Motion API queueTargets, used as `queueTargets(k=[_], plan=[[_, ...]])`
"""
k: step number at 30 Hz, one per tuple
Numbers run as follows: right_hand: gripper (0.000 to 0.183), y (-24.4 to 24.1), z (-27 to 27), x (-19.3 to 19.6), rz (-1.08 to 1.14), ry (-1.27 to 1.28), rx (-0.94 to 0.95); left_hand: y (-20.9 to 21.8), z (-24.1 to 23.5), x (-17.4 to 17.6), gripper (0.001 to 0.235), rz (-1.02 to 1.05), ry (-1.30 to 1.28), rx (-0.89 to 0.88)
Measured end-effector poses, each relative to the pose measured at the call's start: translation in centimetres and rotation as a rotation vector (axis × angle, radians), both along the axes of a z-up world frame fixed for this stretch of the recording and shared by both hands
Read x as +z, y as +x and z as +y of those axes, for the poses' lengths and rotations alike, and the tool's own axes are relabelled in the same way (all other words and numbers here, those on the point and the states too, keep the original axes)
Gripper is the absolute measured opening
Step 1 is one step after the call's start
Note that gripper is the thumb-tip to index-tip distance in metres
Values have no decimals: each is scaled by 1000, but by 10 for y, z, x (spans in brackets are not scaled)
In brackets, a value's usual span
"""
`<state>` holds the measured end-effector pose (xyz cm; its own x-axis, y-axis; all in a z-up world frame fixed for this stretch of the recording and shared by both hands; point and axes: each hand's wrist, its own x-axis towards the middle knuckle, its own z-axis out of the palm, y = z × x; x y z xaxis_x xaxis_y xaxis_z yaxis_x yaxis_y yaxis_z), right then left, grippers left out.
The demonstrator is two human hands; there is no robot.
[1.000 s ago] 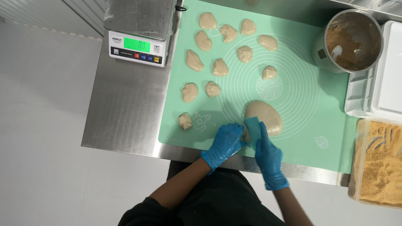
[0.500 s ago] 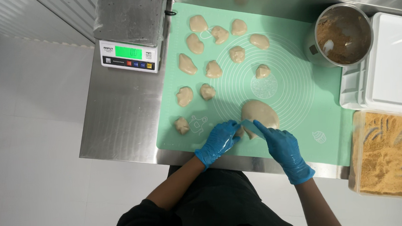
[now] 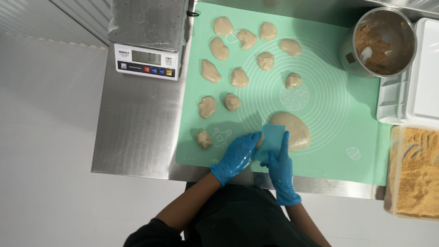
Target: The person portions a large piece of dough by cutting small pieces with a blue scraper, weighing them on a digital scale, and placing them on a green silicone mat.
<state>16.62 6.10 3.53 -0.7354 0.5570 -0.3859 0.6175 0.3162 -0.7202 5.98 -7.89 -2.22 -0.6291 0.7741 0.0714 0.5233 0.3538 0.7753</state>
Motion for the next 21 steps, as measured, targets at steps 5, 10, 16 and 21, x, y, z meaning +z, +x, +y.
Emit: queueTargets(k=[5,10,16,21], plan=[[80,13,24,42,68,61,32,-59,-7,18,38,-556,277,184],[78,15,42,68,176,195,-63,-224,-69,86,40,-427,414,642],[80,2,35,60,138,319,5,-365,-109,123,53,373,-334,676],[79,15,41,62,123,324,-9,-343,-144,107,29,598,-250,808]])
